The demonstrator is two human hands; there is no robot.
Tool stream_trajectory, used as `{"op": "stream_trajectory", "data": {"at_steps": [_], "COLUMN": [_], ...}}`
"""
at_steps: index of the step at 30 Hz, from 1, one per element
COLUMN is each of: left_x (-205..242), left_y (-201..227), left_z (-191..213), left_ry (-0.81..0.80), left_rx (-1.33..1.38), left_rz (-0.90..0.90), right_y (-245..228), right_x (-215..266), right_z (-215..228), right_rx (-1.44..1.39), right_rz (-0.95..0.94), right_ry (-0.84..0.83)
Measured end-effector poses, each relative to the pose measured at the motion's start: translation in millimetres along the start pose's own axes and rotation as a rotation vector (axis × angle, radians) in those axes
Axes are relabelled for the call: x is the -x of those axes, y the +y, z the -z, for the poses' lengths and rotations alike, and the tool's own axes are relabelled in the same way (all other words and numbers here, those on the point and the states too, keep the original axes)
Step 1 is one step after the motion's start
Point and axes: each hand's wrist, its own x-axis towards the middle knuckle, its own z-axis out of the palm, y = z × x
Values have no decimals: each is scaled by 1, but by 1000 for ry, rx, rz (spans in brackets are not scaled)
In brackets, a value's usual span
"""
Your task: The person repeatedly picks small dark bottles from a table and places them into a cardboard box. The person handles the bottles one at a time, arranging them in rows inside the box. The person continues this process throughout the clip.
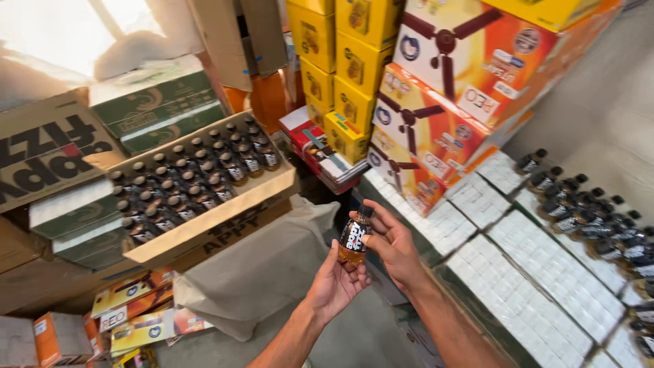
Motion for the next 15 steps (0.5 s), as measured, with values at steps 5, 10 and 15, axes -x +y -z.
{"op": "stream_trajectory", "data": {"at_steps": [5, 10, 15], "left_x": [39, 60, 75], "left_y": [76, 129, 174], "left_z": [33, 33, 22], "left_ry": [6, 134, 263], "left_rx": [3, -75, -54], "left_rz": [-88, -305, -498], "right_y": [6, 1, 0], "right_x": [-35, -69, -108], "right_z": [-87, -154, -197], "right_rx": [55, 142, 283], "right_rz": [-47, -58, 113], "right_ry": [-134, -12, -106]}}
